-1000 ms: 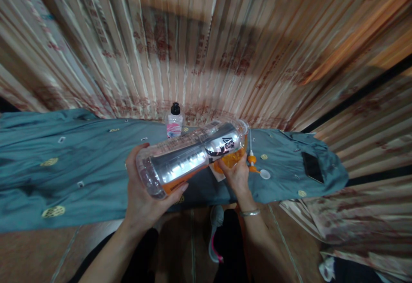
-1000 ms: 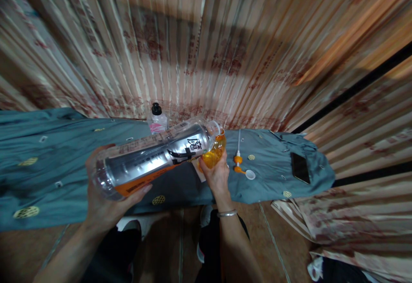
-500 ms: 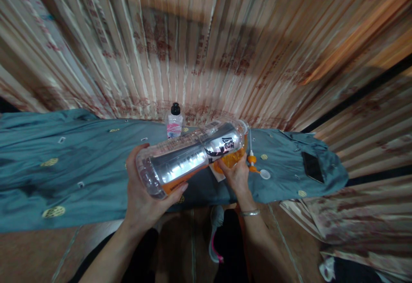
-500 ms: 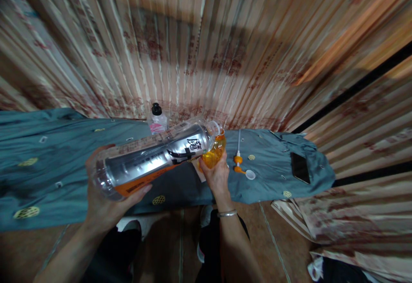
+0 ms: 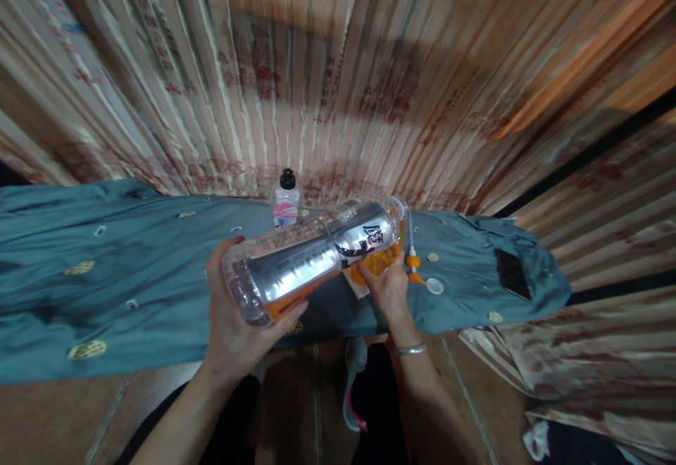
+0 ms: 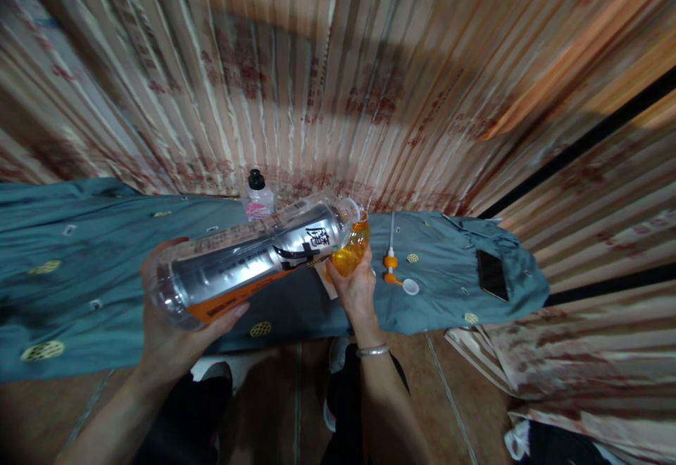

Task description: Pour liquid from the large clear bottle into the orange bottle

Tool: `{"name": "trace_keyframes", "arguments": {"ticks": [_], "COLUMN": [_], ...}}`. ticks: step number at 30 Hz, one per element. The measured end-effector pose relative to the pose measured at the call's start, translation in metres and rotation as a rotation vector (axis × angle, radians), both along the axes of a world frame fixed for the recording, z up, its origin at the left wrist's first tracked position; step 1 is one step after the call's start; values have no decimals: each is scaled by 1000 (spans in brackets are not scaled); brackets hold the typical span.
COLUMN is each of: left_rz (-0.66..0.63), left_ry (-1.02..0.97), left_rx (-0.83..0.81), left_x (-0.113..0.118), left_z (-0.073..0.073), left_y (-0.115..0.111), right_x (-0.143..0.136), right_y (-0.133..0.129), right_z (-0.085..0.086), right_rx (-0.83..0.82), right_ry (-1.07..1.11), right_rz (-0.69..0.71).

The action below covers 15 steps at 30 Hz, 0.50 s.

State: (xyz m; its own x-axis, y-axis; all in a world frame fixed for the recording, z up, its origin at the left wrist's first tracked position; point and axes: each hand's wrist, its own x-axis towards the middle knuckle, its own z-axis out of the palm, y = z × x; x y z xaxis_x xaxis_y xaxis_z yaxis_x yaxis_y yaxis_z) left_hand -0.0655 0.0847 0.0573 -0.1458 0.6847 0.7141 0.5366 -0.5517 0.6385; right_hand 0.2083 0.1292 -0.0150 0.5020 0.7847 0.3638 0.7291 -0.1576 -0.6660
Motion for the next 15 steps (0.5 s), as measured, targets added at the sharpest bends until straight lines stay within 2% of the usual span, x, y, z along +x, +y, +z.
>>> {"name": "trace_keyframes", "arguments": {"ticks": [15], "left_rz": [-2], "left_ry": [-28], "left_rx": [-21], "left_x": [0], "left_z": [-2], "left_y": [-1], "right_x": [0], "right_y": [0], "right_z": [-2], "right_rx": [-4], "right_ry": [-18], "right_rz": [5]}}
